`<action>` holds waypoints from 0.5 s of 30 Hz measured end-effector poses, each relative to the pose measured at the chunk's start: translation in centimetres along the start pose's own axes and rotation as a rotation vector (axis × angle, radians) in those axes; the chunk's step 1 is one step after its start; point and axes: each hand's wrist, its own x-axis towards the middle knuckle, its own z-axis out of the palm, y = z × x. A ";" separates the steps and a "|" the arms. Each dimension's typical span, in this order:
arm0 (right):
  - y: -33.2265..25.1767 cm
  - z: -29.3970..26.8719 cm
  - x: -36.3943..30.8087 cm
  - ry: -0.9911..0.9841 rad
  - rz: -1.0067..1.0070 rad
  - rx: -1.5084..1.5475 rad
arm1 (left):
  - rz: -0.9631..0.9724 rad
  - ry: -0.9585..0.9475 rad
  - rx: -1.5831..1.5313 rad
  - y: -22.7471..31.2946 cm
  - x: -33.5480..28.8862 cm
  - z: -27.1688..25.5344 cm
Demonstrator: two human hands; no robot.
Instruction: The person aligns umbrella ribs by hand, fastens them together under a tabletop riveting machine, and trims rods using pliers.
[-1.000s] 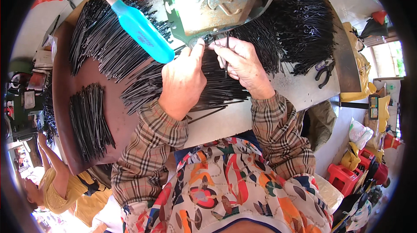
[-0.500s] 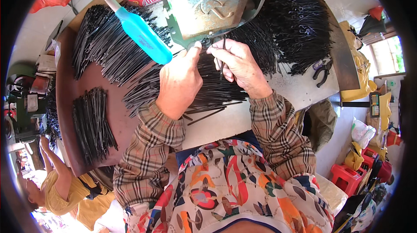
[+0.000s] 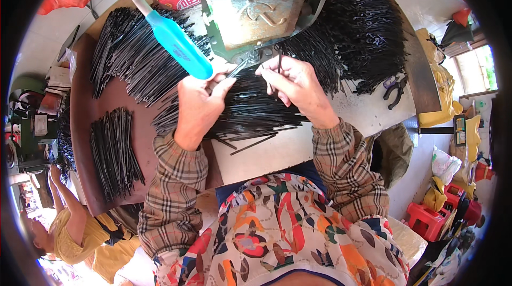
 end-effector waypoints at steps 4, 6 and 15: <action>-0.1 -1.1 -0.9 0.030 -0.313 -0.498 | 0.447 0.044 0.294 1.2 -0.2 -2.0; 0.0 -1.8 -0.3 0.101 -0.890 -0.904 | 0.533 0.050 0.340 0.3 -0.5 -2.2; -0.2 -2.1 -0.9 0.157 -1.027 -1.151 | 0.921 0.139 0.622 -0.6 -1.3 -1.7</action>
